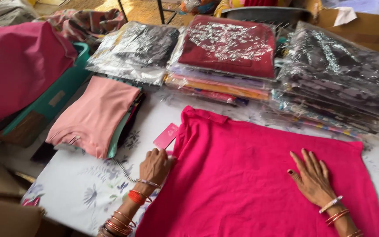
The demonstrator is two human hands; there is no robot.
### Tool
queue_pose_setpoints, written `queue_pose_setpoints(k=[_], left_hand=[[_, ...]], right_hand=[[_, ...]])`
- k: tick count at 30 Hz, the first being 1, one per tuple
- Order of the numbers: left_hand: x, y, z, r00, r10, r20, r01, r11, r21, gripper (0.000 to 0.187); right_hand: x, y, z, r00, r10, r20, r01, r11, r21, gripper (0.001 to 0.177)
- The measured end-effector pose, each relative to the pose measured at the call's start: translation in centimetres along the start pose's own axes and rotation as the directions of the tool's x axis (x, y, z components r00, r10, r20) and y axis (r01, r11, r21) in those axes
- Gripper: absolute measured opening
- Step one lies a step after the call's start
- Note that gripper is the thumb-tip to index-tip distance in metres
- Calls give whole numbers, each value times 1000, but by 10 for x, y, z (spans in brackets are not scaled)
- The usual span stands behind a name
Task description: The recorder is folding several colored t-shirts on a floral tablecloth.
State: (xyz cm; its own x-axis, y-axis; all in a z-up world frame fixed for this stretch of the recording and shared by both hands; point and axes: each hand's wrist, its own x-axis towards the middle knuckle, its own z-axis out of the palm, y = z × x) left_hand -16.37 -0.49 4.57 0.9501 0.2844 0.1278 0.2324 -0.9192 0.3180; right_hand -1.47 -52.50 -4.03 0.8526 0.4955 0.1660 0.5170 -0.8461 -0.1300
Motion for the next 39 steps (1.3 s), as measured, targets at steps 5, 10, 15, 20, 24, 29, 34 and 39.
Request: queue_pose_setpoints(k=[5,10,15,20,24,29,34,39], left_hand=[[-30,3,5,998,-11,67,17,995,-93,28],[-27,-15,21,988,115,106,-102,987,-120,21],[-26,-31,6,943,-170,287,172,985,20,23],[-60,-37,4,986,13,-165,-21,999,-48,44],[-86,-20,-16,994,-91,-60,86,993,-75,64],[-100,-45,-11,979,-167,114,170,985,-22,62],[-63,-63,-13,997,-35,67,35,999,2,51],[41,-64,28,963,52,-265,-9,987,163,36]], right_hand=[[-1,-4,7,998,56,-20,-56,998,-34,72],[-1,-5,6,995,94,-24,-94,995,-35,69],[0,-5,7,993,120,6,-120,992,-46,71],[1,-5,8,991,135,9,-135,990,-40,71],[-1,-6,7,991,134,5,-134,990,-35,71],[-2,-6,7,990,138,7,-137,990,-44,70],[0,-8,4,992,124,-10,-125,991,-45,69],[-1,-12,2,993,116,-27,-118,991,-70,68]])
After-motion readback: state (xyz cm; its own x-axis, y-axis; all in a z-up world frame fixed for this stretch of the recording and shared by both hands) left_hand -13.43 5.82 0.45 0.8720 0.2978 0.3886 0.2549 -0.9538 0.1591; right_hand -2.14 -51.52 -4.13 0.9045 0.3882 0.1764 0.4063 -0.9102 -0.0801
